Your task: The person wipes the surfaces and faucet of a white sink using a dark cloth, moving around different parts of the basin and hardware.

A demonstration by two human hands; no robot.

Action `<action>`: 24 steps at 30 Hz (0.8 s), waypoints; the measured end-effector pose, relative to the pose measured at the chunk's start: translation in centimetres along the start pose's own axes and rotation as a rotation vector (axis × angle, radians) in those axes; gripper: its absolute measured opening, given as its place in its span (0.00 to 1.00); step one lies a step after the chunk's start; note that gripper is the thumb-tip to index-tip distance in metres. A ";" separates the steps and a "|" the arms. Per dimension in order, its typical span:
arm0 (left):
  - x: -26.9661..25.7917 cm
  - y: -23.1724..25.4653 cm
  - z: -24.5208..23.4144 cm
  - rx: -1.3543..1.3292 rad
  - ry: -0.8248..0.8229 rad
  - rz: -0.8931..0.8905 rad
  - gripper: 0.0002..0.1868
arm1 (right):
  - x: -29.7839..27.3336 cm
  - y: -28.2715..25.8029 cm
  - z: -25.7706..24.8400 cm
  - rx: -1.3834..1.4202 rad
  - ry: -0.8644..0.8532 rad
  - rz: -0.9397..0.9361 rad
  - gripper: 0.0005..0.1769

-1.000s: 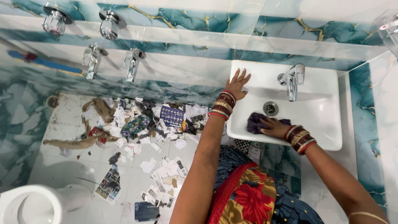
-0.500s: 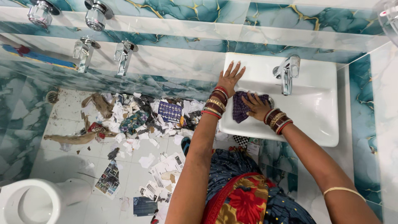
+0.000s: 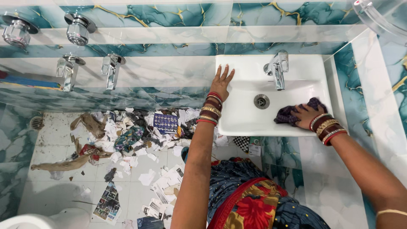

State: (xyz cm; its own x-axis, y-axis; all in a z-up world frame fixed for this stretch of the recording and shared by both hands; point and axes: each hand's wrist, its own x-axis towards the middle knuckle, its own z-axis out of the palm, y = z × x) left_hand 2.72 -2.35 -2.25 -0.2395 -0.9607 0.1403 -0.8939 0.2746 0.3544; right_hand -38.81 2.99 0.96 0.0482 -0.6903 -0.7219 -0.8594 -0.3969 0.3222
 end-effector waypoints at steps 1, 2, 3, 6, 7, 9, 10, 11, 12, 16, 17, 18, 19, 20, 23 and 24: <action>-0.1 0.1 0.0 -0.008 0.001 -0.009 0.54 | -1.0 -0.7 0.4 0.084 -0.004 -0.030 0.39; -0.1 0.3 -0.1 -0.005 0.018 -0.001 0.51 | -2.1 -1.2 0.4 0.165 -0.010 -0.059 0.40; -0.2 0.4 -0.1 -0.002 0.035 0.008 0.49 | -3.0 -1.9 0.1 0.263 -0.009 -0.084 0.40; -0.3 0.7 -0.8 -0.014 0.024 -0.011 0.43 | -4.4 -5.7 -2.4 0.455 0.014 -0.177 0.43; -0.3 0.8 -1.0 -0.024 0.006 -0.025 0.42 | -4.7 -7.6 -3.6 0.453 0.021 -0.212 0.45; -0.3 0.8 -1.2 -0.006 0.027 -0.029 0.44 | -4.2 -12.2 -5.6 0.514 -0.169 -0.204 0.48; -0.3 0.8 -1.1 0.002 0.036 -0.032 0.45 | -3.3 -15.2 -6.5 0.488 -0.152 -0.285 0.50; -0.4 0.8 -1.1 -0.009 0.031 -0.032 0.46 | -2.6 -17.1 -6.9 0.462 -0.135 -0.366 0.52; -0.3 0.6 -1.1 -0.019 0.030 -0.034 0.48 | -1.7 -19.3 -7.2 0.444 0.081 -0.470 0.52; -0.2 0.6 -1.2 -0.054 0.025 -0.031 0.49 | -1.2 -24.3 -7.3 0.461 0.546 -0.365 0.51; -0.3 0.6 -1.1 -0.047 0.029 -0.019 0.49 | -2.3 -23.9 -7.1 0.471 0.477 -0.352 0.47; -0.4 0.3 -1.1 -0.038 0.034 -0.004 0.49 | -3.7 -22.8 -6.8 0.480 0.409 -0.337 0.43; -0.4 0.3 -1.0 -0.030 0.039 0.011 0.50 | -5.2 -21.6 -6.6 0.488 0.341 -0.324 0.40; -0.5 0.4 -0.9 -0.022 0.039 0.010 0.48 | -6.6 -20.2 -6.7 0.501 0.321 -0.362 0.39; -0.7 0.5 -1.1 -0.002 0.046 0.008 0.46 | -9.8 -14.8 -5.7 0.470 0.260 -0.385 0.40; -0.9 0.6 -1.1 -0.005 0.048 0.006 0.46 | -10.6 -12.6 -4.7 0.451 0.263 -0.366 0.43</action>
State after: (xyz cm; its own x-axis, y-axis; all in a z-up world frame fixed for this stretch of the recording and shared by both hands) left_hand 2.81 -1.31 -1.12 -0.2260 -0.9562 0.1860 -0.8906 0.2802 0.3581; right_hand -26.11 12.50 7.43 0.4534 -0.7066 -0.5433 -0.8907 -0.3813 -0.2474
